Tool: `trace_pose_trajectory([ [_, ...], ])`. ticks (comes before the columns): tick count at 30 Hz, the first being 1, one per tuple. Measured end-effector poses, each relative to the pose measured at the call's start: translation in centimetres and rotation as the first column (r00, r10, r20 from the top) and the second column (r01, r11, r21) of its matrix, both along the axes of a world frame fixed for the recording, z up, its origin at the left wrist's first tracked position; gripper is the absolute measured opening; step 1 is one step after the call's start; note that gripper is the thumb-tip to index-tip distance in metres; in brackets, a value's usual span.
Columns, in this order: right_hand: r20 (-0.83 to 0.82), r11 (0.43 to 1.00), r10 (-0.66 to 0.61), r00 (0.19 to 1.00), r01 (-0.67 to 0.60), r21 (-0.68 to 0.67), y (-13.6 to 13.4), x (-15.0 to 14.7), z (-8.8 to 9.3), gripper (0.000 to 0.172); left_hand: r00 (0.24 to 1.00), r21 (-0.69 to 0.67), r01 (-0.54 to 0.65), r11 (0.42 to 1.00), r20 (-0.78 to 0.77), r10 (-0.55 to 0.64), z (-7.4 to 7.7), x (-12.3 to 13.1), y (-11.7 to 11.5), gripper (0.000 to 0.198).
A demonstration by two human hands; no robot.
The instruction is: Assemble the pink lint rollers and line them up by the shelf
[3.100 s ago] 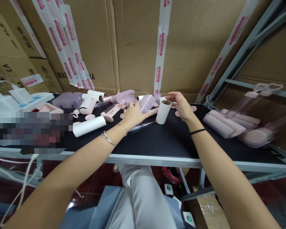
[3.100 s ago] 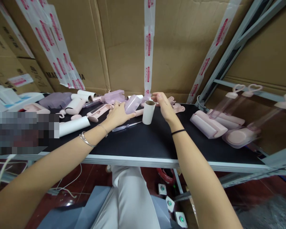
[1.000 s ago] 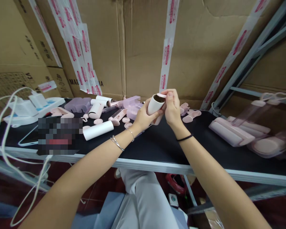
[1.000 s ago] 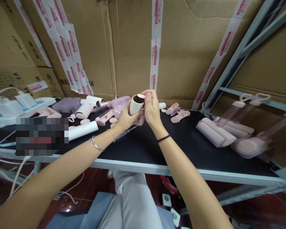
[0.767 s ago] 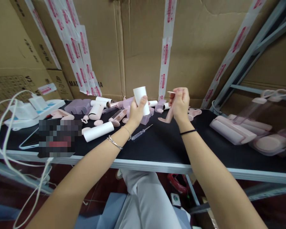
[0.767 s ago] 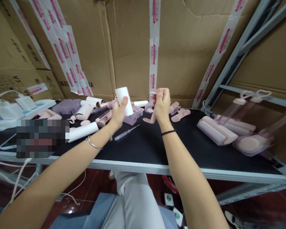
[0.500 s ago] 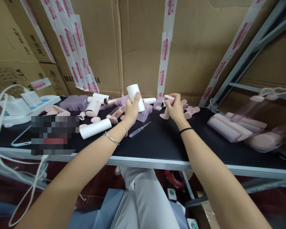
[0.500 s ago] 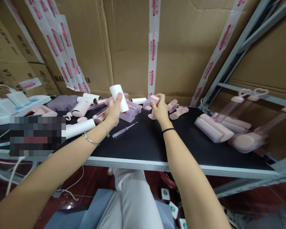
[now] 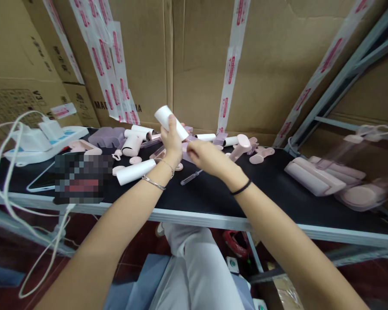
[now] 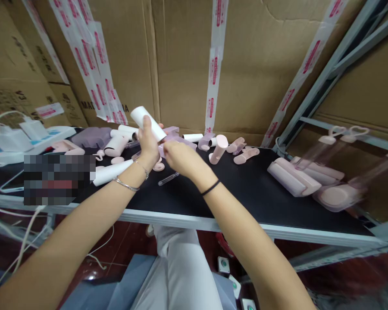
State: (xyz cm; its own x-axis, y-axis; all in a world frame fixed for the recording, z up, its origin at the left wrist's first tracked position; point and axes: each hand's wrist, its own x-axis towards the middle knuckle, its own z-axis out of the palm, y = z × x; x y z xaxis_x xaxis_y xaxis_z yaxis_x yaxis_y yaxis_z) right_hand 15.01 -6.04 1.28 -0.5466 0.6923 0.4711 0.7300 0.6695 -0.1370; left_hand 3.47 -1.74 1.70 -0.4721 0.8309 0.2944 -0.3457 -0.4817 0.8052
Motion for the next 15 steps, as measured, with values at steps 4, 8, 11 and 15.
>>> trace_pose_trajectory([
  [4, 0.163, 0.979, 0.088, 0.983, -0.055, -0.198, 1.4, -3.1, -2.0, 0.020, 0.993, 0.012, -0.091, 0.996, 0.074, 0.090, 0.3, -0.7, 0.3, 0.037],
  [8, 0.068, 0.957, 0.134, 0.989, -0.111, -0.268, 3.5, -2.7, -4.1, 0.014, 0.996, 0.003, -0.081, 0.997, 0.042, 0.081, -0.5, -0.4, 0.7, 0.037],
  [11, -0.112, 0.957, 0.103, 0.988, -0.129, -0.259, 4.1, -1.5, -4.2, 0.025, 0.997, 0.019, -0.074, 0.997, -0.011, 0.074, -1.2, -0.3, 1.3, 0.040],
  [15, -0.471, 0.998, 0.055, 0.881, -0.066, -0.006, 4.1, 1.0, -2.6, 0.022, 0.988, 0.056, -0.038, 0.998, -0.148, 0.046, -1.9, -0.3, 1.8, 0.040],
])
